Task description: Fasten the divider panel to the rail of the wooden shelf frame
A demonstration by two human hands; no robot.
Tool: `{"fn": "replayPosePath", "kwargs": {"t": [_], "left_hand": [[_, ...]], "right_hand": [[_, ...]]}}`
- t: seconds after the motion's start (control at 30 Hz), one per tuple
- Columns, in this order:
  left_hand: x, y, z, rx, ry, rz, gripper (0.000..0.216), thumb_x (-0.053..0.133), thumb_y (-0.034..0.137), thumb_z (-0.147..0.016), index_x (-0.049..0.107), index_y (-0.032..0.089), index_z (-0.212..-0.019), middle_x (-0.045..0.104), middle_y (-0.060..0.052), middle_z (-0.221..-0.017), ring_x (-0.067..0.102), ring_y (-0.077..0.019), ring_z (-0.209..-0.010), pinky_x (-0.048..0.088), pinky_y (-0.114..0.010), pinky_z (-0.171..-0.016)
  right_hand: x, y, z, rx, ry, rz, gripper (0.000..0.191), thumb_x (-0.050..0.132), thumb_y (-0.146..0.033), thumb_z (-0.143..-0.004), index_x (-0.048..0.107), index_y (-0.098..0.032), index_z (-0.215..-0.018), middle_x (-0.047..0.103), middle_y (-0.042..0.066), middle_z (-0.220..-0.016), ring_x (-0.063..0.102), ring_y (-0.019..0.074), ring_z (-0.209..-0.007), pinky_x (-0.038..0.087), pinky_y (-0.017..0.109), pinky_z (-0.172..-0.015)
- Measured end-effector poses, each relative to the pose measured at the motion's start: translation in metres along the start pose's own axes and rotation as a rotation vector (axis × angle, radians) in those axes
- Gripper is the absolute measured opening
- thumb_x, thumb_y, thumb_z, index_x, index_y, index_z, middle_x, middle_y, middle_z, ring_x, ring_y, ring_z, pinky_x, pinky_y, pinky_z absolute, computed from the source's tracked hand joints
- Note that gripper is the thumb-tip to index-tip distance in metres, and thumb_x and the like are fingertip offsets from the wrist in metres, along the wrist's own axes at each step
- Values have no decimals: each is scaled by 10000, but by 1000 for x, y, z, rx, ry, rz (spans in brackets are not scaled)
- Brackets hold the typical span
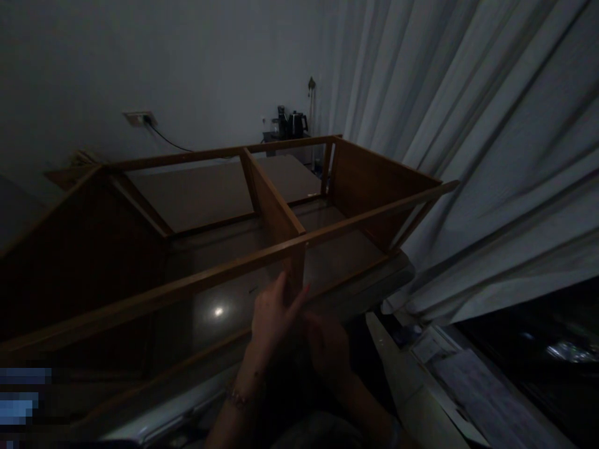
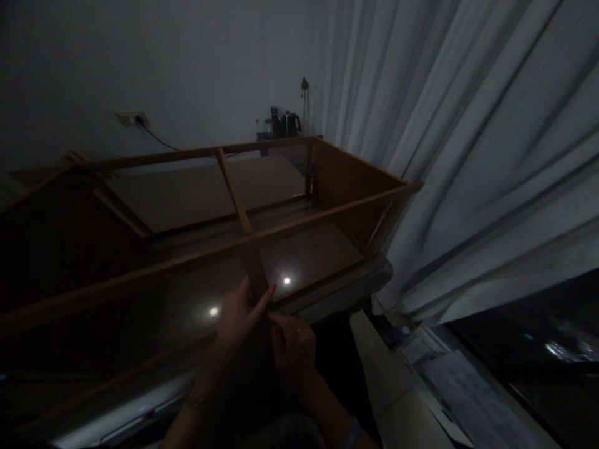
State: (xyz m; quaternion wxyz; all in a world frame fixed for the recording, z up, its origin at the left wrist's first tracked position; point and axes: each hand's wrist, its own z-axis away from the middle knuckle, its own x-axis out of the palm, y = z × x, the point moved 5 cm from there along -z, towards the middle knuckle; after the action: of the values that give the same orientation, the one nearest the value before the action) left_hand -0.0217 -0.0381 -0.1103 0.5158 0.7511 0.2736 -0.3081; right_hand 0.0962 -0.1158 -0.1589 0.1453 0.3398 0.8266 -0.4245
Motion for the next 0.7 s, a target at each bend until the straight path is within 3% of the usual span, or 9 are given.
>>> {"fn": "replayPosePath", "kwargs": {"t": [0.07, 0.13, 0.23, 0.33, 0.53, 0.7], "left_hand": [[0, 0, 0, 3, -1, -1, 425, 456, 564, -864, 540, 197, -1060, 686, -49, -854, 648, -191, -741, 441, -259, -586], [0, 1, 0, 4, 4, -5, 416, 455, 561, -865, 541, 199, -1051, 686, -47, -849, 647, -190, -734, 441, -260, -586], [0, 0, 0, 0, -1, -11, 405, 456, 557, -866, 544, 203, -1043, 685, -42, -838, 648, -188, -725, 444, -261, -587], [0, 0, 0, -6, -1, -20, 426, 459, 560, -862, 543, 198, -1069, 686, -48, -831, 651, -191, -727, 445, -259, -580], [0, 1, 0, 18, 17, -13, 418, 451, 558, -868, 537, 200, -1066, 687, -51, -855, 658, -191, -753, 457, -260, -605], [1, 1, 0, 14, 12, -24, 408, 455, 557, -866, 535, 206, -1058, 693, -45, -861, 658, -191, -733, 450, -263, -599]], "right_hand": [[0, 8, 3, 167, 31, -107, 301, 320, -258, -982, 597, -213, -1091, 700, 61, -965, 666, 173, -839, 512, 284, -728], [1, 15, 7, 341, 44, -244, 304, 302, -295, -991, 579, -210, -1084, 690, 38, -866, 655, 148, -725, 513, 243, -625], [2, 21, 12, 463, 35, -371, 287, 321, -343, -992, 563, -205, -1059, 634, -8, -697, 587, 121, -553, 475, 209, -502], [0, 24, 12, 366, -17, -333, 258, 381, -357, -976, 585, -206, -1025, 661, 8, -755, 619, 125, -612, 497, 214, -555], [-13, 25, 4, -68, -111, -105, 244, 422, -367, -967, 599, -215, -1040, 692, 54, -909, 649, 175, -826, 519, 289, -721], [-24, 23, -1, -190, -78, 92, 253, 436, -387, -965, 616, -209, -941, 686, 41, -829, 608, 178, -782, 454, 307, -710]]}}
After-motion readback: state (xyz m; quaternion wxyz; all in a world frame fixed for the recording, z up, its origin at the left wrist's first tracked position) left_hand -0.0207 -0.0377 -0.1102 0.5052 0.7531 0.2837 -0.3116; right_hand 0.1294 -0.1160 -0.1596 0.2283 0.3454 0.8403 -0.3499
